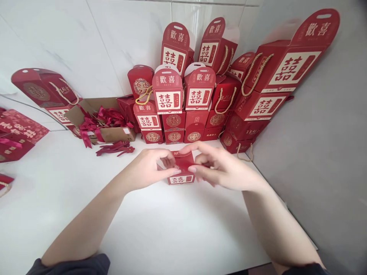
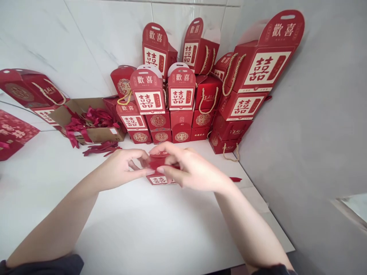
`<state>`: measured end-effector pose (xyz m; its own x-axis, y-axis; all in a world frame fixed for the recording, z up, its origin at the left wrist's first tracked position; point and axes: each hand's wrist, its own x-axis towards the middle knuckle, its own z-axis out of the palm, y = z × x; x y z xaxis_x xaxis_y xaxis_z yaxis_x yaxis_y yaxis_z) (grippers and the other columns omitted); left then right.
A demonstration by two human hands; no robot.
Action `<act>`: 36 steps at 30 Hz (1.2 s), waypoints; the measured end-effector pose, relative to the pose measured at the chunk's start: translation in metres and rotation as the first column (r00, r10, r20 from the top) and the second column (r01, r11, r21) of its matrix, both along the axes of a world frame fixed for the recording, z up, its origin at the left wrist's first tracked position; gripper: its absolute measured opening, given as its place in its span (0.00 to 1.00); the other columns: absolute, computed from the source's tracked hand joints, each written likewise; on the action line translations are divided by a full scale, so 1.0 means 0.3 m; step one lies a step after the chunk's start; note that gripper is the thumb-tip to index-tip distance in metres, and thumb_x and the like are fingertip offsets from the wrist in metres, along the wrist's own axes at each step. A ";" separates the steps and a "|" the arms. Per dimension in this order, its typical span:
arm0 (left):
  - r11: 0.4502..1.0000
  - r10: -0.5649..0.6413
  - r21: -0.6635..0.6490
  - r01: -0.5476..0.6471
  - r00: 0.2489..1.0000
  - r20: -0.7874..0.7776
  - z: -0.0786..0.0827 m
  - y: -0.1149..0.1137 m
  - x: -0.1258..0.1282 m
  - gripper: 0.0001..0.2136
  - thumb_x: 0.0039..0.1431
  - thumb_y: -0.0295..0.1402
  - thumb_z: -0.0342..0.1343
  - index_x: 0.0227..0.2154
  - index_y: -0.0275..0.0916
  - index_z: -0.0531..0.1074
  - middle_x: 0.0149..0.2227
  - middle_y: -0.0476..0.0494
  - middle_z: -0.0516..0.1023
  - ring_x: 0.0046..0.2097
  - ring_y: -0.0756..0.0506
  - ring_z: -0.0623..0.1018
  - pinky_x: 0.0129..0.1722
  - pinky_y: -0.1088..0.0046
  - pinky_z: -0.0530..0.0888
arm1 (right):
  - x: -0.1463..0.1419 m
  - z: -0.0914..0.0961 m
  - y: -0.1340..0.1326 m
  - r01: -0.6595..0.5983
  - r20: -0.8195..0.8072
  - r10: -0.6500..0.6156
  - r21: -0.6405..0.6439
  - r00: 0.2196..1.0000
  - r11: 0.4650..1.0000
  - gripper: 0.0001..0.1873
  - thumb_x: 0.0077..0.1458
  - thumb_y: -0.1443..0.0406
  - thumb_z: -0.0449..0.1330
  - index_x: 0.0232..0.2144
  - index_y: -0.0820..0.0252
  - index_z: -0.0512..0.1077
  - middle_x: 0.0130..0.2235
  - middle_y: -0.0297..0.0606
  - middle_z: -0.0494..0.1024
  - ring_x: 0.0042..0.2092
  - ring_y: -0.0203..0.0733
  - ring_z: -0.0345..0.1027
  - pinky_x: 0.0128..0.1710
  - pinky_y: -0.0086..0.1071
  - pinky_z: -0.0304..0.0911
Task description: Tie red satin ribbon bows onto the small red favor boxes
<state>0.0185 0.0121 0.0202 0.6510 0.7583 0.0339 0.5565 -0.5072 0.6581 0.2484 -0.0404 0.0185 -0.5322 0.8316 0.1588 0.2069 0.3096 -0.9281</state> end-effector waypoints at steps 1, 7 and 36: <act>0.999 0.022 0.038 -0.022 1.000 -0.001 -0.015 0.010 0.005 0.11 0.55 0.41 0.60 0.36 0.40 0.75 0.37 0.47 0.79 0.37 0.46 0.78 0.37 0.72 0.73 | 0.026 0.018 -0.013 0.004 -0.037 -0.006 -0.038 0.999 0.999 0.12 0.65 0.64 0.54 0.50 0.56 0.63 0.28 0.30 0.75 0.23 0.32 0.67 0.23 0.25 0.64; 0.979 0.083 -0.187 -0.077 0.996 0.024 -0.105 0.046 0.021 0.15 0.51 0.35 0.61 0.42 0.40 0.69 0.32 0.48 0.78 0.33 0.46 0.78 0.32 0.71 0.74 | 0.113 0.079 -0.055 0.019 -0.179 -0.046 -0.149 0.983 0.989 0.04 0.65 0.64 0.54 0.37 0.56 0.62 0.33 0.36 0.78 0.27 0.36 0.74 0.27 0.30 0.69; 0.828 0.187 -0.549 -0.112 0.979 0.082 -0.058 0.046 0.004 0.20 0.56 0.30 0.50 0.53 0.39 0.67 0.37 0.45 0.80 0.40 0.44 0.82 0.43 0.64 0.80 | -0.073 -0.153 0.111 0.072 -0.091 -0.112 -0.363 0.989 0.929 0.09 0.62 0.60 0.55 0.36 0.56 0.58 0.29 0.36 0.80 0.28 0.41 0.76 0.31 0.35 0.70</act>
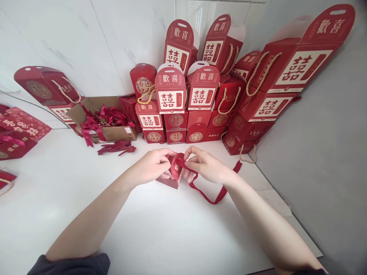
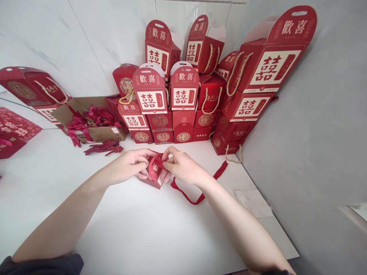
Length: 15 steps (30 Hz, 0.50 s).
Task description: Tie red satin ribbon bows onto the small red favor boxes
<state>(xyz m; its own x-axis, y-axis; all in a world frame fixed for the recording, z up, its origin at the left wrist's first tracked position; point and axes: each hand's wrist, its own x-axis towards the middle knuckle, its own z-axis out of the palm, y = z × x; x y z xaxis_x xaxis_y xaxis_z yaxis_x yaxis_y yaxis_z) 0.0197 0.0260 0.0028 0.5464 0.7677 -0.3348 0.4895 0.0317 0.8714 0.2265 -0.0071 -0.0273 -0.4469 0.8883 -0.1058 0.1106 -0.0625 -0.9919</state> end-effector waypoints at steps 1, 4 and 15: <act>1.000 -0.003 0.000 0.003 1.000 -0.003 -0.002 0.001 0.000 0.20 0.56 0.30 0.50 0.53 0.40 0.67 0.37 0.45 0.81 0.40 0.44 0.82 0.42 0.64 0.80 | -0.001 -0.001 0.000 0.015 0.014 -0.015 -0.001 1.000 1.000 0.09 0.62 0.60 0.55 0.36 0.56 0.58 0.28 0.36 0.79 0.27 0.41 0.75 0.29 0.34 0.70; 1.000 -0.010 0.001 0.010 1.000 -0.007 -0.001 0.001 0.002 0.20 0.57 0.30 0.50 0.54 0.40 0.67 0.36 0.45 0.81 0.39 0.44 0.82 0.42 0.64 0.81 | -0.004 -0.006 0.002 0.022 0.019 -0.023 0.008 1.000 1.000 0.08 0.61 0.61 0.55 0.36 0.56 0.59 0.26 0.35 0.79 0.25 0.41 0.75 0.28 0.33 0.69; 1.000 -0.005 0.005 0.005 1.000 -0.006 -0.008 0.007 0.009 0.11 0.61 0.38 0.51 0.41 0.38 0.70 0.34 0.45 0.81 0.39 0.45 0.82 0.40 0.66 0.80 | -0.036 -0.046 0.007 -0.022 -0.052 0.023 0.015 0.998 1.000 0.05 0.62 0.65 0.52 0.38 0.57 0.57 0.27 0.33 0.78 0.25 0.39 0.74 0.26 0.32 0.69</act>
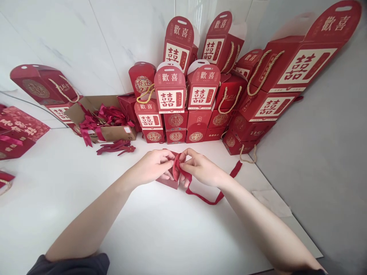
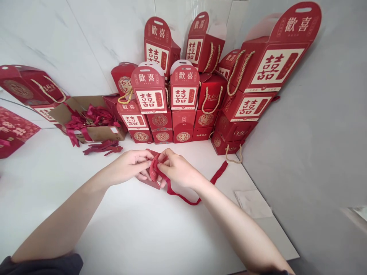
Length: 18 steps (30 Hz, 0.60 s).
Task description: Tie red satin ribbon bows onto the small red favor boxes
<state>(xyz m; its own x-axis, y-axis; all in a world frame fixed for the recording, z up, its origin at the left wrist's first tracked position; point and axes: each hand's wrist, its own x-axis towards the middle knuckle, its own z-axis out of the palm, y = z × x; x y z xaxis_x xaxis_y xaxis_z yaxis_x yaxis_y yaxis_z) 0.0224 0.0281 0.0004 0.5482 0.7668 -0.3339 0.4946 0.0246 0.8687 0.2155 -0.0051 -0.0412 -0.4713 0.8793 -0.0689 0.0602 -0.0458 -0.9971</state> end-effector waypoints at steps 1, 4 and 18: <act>1.000 0.005 0.008 -0.005 1.000 0.004 -0.003 0.001 0.000 0.11 0.61 0.40 0.51 0.39 0.38 0.70 0.34 0.45 0.81 0.38 0.45 0.82 0.40 0.66 0.80 | -0.004 0.001 -0.001 0.009 -0.005 -0.009 0.007 1.000 1.000 0.05 0.63 0.63 0.52 0.38 0.56 0.57 0.27 0.33 0.78 0.24 0.38 0.74 0.26 0.31 0.68; 0.998 0.019 0.054 -0.018 1.000 -0.009 -0.006 -0.001 0.000 0.10 0.61 0.40 0.51 0.34 0.38 0.69 0.32 0.46 0.79 0.36 0.45 0.82 0.38 0.67 0.80 | -0.014 0.006 -0.005 0.035 0.000 -0.035 0.043 0.999 0.998 0.07 0.63 0.61 0.52 0.38 0.56 0.57 0.26 0.31 0.77 0.22 0.35 0.70 0.24 0.29 0.66; 0.888 0.132 0.459 -0.030 0.973 -0.191 0.085 0.006 -0.091 0.07 0.57 0.36 0.51 0.29 0.40 0.71 0.26 0.51 0.73 0.26 0.51 0.70 0.24 0.76 0.63 | 0.012 0.013 0.032 0.238 0.157 -0.304 0.337 0.940 0.911 0.04 0.59 0.63 0.56 0.33 0.56 0.63 0.29 0.30 0.70 0.30 0.36 0.64 0.30 0.31 0.60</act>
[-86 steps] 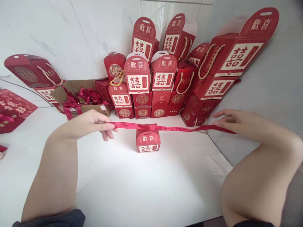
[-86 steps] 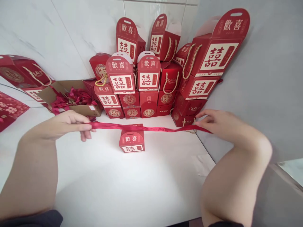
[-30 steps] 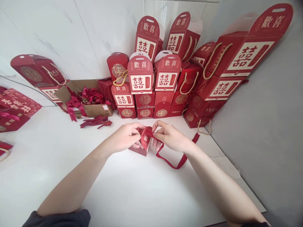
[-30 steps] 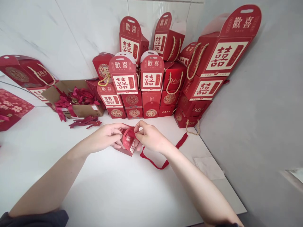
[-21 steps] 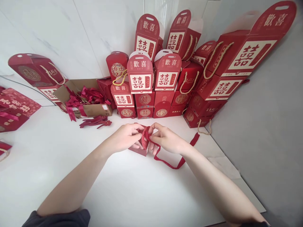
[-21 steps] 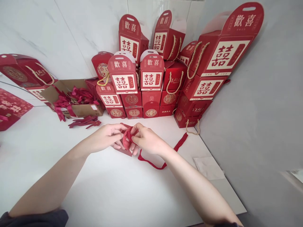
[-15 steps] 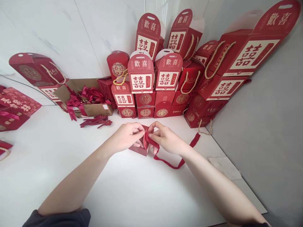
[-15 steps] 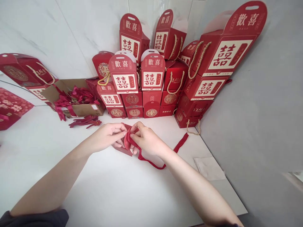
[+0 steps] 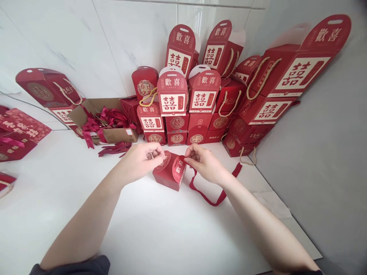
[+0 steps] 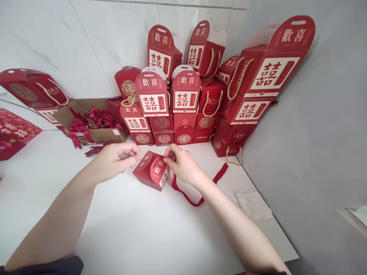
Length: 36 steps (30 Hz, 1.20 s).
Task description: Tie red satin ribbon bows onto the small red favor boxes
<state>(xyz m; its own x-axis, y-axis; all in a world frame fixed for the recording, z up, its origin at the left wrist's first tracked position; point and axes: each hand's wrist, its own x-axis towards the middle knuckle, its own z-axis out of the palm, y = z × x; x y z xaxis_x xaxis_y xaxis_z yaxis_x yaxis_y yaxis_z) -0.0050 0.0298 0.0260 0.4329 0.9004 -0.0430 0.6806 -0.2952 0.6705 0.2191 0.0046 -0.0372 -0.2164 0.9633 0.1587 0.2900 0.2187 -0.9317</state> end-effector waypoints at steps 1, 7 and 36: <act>1.000 -0.011 -0.002 0.011 1.000 0.004 -0.003 0.000 0.001 0.07 0.57 0.36 0.51 0.29 0.40 0.71 0.25 0.51 0.73 0.26 0.50 0.70 0.25 0.76 0.63 | -0.001 -0.002 0.001 -0.024 -0.038 0.022 -0.044 0.999 0.999 0.05 0.59 0.63 0.56 0.33 0.56 0.63 0.29 0.30 0.69 0.29 0.35 0.64 0.29 0.31 0.60; 0.997 -0.062 0.038 0.065 0.995 -0.078 -0.053 0.005 0.037 0.07 0.56 0.37 0.53 0.32 0.41 0.74 0.24 0.52 0.69 0.25 0.50 0.67 0.24 0.76 0.60 | -0.012 -0.003 -0.013 -0.192 -0.261 0.135 -0.206 0.956 0.960 0.08 0.58 0.62 0.59 0.35 0.56 0.62 0.29 0.28 0.71 0.27 0.33 0.65 0.30 0.30 0.61; 0.987 -0.123 -0.074 0.143 0.965 0.231 -0.033 0.006 0.035 0.04 0.59 0.32 0.50 0.31 0.39 0.68 0.25 0.54 0.68 0.24 0.53 0.66 0.24 0.77 0.61 | -0.021 -0.036 0.005 -0.286 -0.154 0.289 0.041 0.945 0.957 0.22 0.60 0.61 0.59 0.54 0.53 0.58 0.37 0.35 0.73 0.42 0.41 0.69 0.44 0.38 0.66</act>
<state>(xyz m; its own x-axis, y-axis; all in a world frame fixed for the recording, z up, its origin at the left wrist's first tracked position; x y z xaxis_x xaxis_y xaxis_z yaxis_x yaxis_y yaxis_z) 0.0054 0.0317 0.0160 0.5565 0.8308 -0.0085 0.4681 -0.3050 0.8294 0.2129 0.0060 -0.0479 -0.4547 0.8607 0.2291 0.0632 0.2878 -0.9556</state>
